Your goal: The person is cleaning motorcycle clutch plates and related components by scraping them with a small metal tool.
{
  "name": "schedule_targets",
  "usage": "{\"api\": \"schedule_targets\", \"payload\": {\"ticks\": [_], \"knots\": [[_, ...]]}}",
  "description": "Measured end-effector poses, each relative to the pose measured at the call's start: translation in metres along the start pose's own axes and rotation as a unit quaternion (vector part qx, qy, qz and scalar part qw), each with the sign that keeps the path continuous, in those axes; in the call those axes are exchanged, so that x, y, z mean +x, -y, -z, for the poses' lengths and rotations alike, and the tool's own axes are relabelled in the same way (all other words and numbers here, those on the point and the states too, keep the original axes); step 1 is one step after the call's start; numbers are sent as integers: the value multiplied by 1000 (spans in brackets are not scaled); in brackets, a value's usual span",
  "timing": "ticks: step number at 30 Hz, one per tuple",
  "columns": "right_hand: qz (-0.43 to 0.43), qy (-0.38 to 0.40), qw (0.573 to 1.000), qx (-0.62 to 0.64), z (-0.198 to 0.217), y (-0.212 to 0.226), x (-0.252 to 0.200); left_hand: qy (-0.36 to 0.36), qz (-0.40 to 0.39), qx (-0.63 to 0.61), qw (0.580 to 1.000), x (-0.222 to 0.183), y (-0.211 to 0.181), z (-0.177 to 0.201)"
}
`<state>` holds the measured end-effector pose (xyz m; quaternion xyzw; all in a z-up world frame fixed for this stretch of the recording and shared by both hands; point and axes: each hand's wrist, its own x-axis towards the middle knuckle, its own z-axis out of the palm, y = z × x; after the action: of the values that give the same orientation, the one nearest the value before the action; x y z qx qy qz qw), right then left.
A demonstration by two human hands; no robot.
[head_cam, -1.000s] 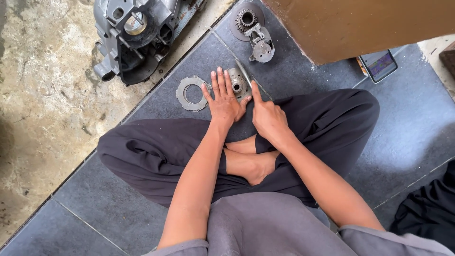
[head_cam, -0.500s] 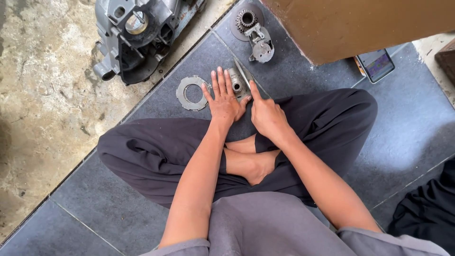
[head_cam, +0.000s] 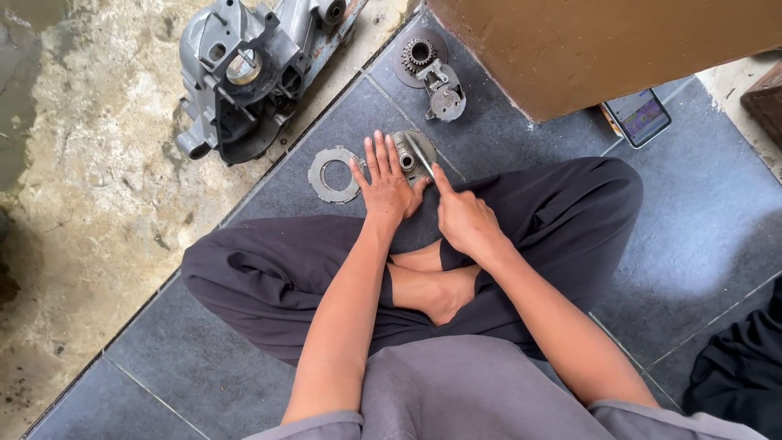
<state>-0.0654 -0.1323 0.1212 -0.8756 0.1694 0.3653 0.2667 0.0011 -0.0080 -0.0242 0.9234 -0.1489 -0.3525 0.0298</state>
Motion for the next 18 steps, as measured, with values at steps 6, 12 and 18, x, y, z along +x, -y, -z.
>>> {"api": "schedule_targets", "payload": {"ticks": [6,12,18], "knots": [[-1,3,1000,-20,-5,-13,-2,2,-2,-3,1000,-2,0,4],[22,-15,1000,2,2,2,19,12,4,9,1000,1,0,0],[-4,8,1000,-3,-10,-28,2,14,7,-3,1000,-5,-1,7]]}}
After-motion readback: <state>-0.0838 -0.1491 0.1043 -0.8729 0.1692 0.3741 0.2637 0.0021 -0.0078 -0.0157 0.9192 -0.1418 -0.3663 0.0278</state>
